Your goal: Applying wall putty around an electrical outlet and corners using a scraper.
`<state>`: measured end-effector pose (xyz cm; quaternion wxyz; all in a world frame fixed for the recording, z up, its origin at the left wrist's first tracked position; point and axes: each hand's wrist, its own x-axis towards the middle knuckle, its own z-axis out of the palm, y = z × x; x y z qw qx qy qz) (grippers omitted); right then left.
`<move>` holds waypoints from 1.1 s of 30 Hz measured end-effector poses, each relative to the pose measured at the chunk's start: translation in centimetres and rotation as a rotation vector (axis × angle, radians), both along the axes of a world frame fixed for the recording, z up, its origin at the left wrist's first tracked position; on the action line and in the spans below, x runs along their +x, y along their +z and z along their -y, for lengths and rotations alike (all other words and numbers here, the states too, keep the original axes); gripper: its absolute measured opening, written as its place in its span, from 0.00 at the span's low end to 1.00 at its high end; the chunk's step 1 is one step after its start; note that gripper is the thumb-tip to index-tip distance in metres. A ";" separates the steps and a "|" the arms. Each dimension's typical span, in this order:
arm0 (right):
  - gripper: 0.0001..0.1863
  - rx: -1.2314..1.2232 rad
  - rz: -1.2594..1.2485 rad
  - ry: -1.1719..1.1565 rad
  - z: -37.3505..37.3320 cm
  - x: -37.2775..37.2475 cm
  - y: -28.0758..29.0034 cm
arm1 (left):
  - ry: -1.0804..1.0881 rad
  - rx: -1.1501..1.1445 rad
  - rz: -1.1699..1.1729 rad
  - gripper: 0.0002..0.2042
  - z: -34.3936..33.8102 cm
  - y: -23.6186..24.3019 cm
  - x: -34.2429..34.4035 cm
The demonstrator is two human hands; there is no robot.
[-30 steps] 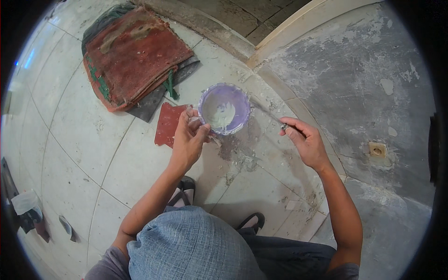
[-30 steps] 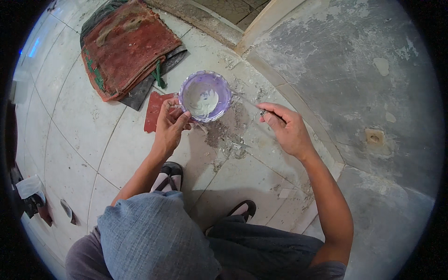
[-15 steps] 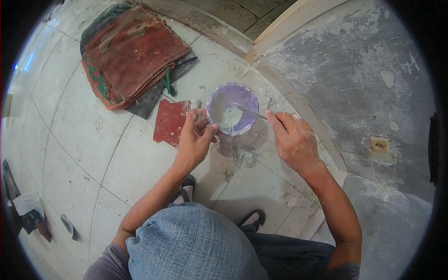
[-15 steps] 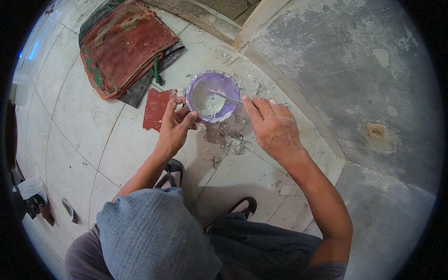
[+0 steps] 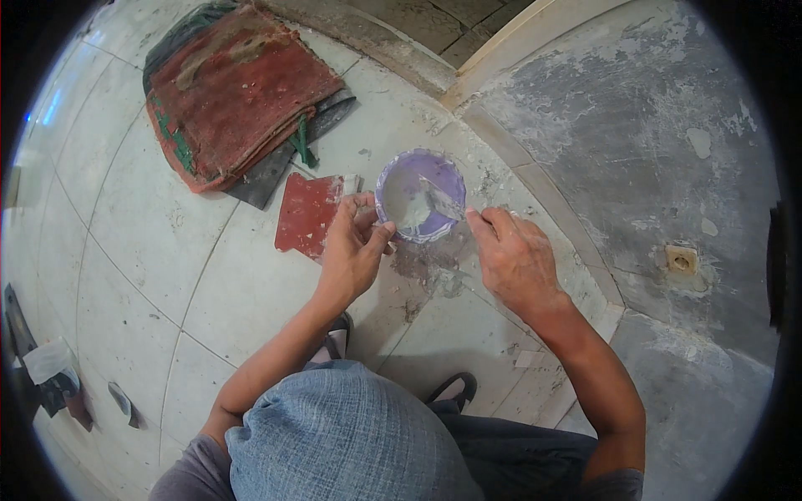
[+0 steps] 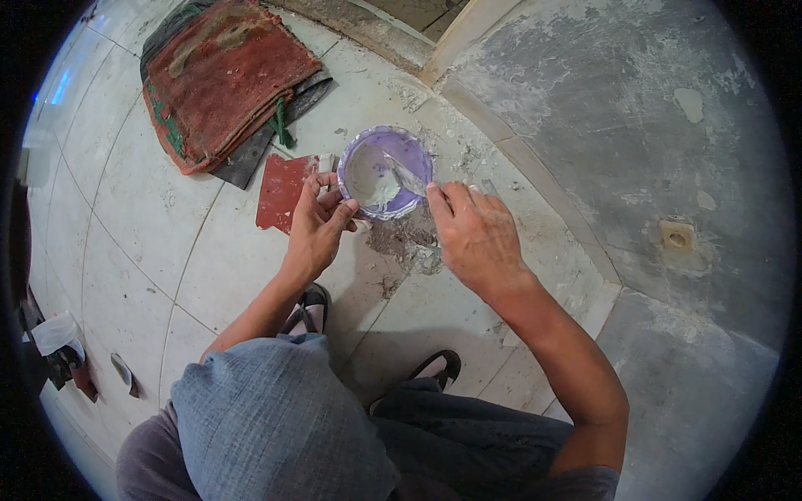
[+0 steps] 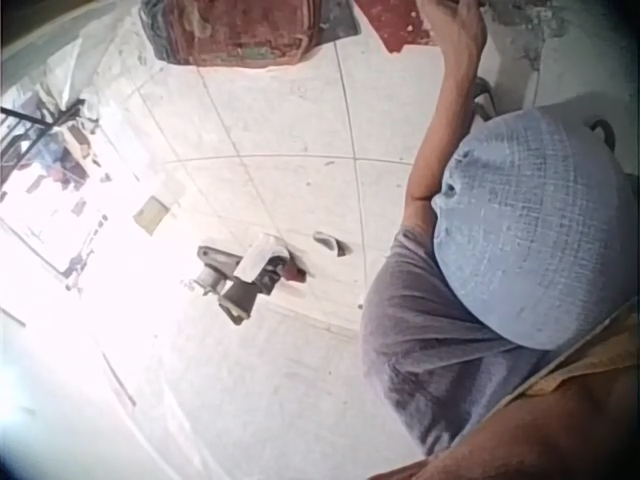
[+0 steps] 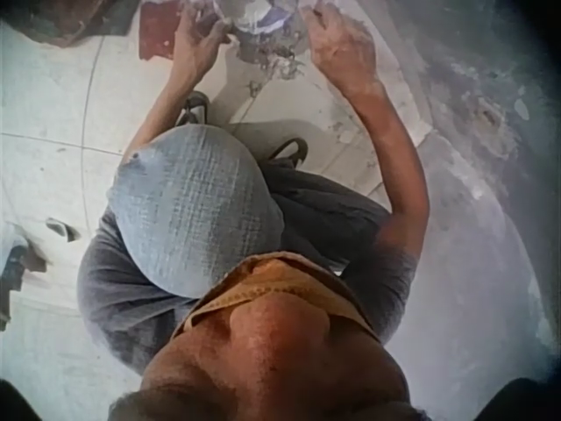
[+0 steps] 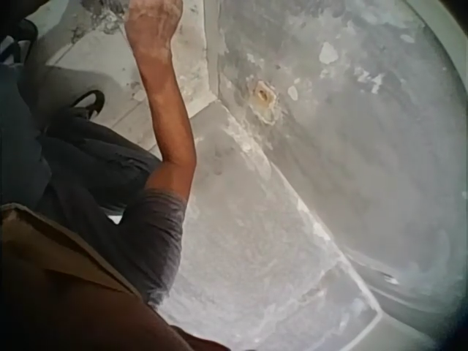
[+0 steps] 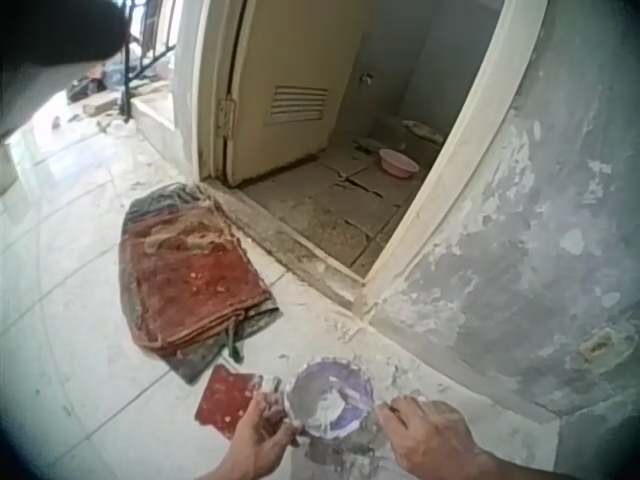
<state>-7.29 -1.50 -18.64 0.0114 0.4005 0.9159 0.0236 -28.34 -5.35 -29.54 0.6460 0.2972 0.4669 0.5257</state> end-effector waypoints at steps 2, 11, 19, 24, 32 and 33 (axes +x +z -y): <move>0.18 -0.008 -0.022 0.002 0.4 0.0 -0.3 | 0.018 0.004 -0.005 0.16 0.1 0.1 0.1; 0.16 -0.111 -0.186 -0.089 0.2 0.1 0.5 | -0.009 -0.040 0.038 0.15 -0.2 0.2 -0.1; 0.14 -0.393 -0.414 -0.382 -0.9 0.4 1.2 | 0.013 -0.040 0.053 0.16 -0.1 -0.4 -0.1; 0.15 -0.569 -0.502 -0.492 -0.8 0.5 0.7 | 0.025 -0.057 0.117 0.16 0.0 -0.6 -0.1; 0.17 -0.860 -0.599 -0.690 -0.8 -0.1 -0.1 | 0.026 -0.041 0.151 0.17 0.0 -1.0 -0.1; 0.17 -0.826 -0.612 -0.658 -0.6 -0.2 -0.5 | 0.026 -0.044 0.151 0.17 0.0 -1.1 0.0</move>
